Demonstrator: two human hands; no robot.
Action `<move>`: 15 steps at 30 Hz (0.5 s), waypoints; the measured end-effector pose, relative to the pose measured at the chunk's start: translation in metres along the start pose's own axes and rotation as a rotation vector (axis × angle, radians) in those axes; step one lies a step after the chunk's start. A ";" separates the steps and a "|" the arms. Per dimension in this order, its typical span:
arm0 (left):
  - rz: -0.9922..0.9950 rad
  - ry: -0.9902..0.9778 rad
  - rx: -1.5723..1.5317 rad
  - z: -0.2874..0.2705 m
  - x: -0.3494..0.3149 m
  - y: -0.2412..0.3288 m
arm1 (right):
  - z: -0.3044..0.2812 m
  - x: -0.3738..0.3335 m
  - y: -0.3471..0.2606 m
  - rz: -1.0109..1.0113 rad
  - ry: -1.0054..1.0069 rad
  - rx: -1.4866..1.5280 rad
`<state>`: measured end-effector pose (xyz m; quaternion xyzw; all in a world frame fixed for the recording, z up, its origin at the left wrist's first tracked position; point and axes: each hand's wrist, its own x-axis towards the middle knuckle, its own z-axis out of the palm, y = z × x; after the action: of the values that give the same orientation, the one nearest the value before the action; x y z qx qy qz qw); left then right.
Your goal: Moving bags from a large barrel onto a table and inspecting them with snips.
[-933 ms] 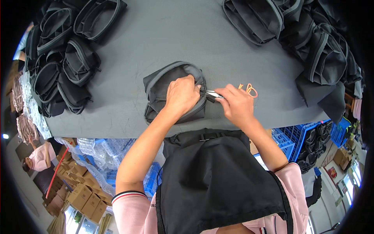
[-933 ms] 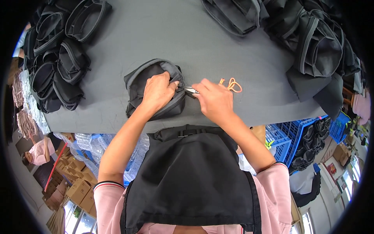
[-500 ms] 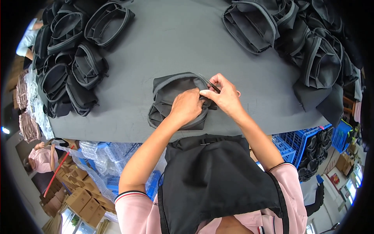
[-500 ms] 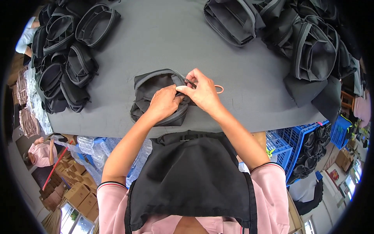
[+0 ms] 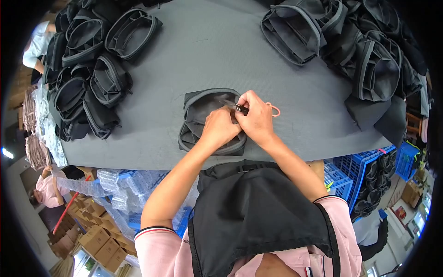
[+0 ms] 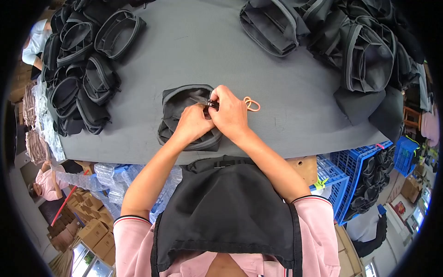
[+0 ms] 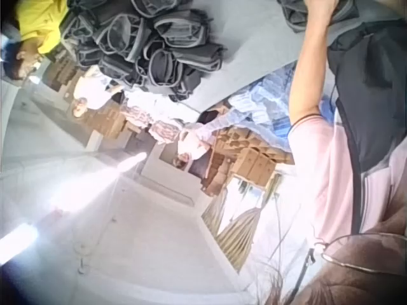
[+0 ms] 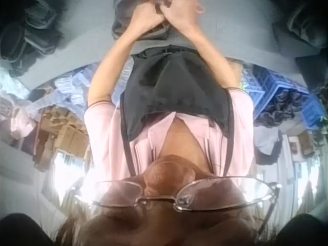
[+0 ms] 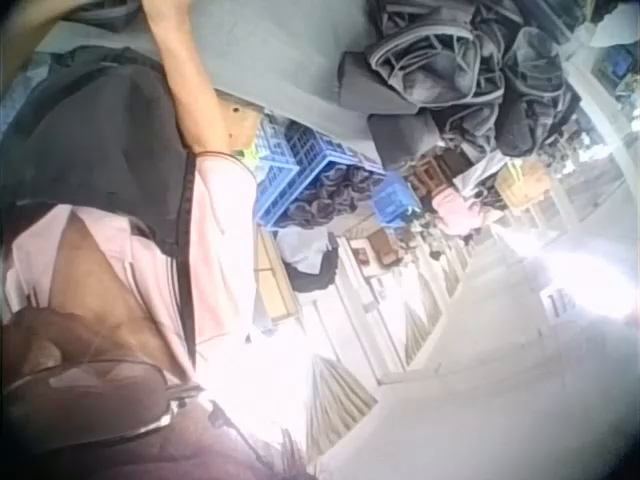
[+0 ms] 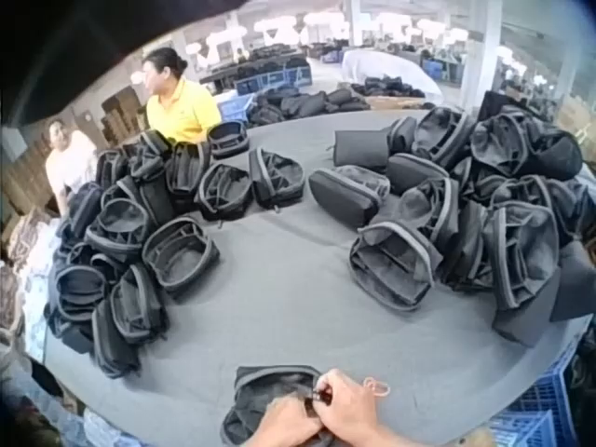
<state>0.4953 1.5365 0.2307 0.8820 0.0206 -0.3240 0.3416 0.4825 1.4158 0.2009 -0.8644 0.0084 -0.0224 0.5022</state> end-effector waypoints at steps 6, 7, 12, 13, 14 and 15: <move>0.016 -0.075 0.109 0.008 0.003 0.011 | 0.002 0.003 0.015 -0.231 0.196 -0.253; 0.019 -0.074 0.109 0.012 0.005 0.010 | 0.000 0.005 0.011 -0.233 0.198 -0.256; 0.165 -0.041 0.297 0.013 0.009 0.018 | -0.017 0.007 0.012 0.292 0.073 0.371; 0.173 -0.043 0.297 0.014 0.012 0.017 | -0.023 0.005 0.011 0.338 0.106 0.549; 0.191 -0.017 0.260 0.014 0.012 0.014 | -0.030 -0.001 0.016 0.188 0.149 0.413; 0.207 0.009 0.222 0.012 0.011 0.013 | -0.037 -0.008 0.020 0.179 0.155 0.417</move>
<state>0.5003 1.5170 0.2253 0.9132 -0.1047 -0.2833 0.2735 0.4726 1.3736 0.2017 -0.7337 0.1185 -0.0452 0.6676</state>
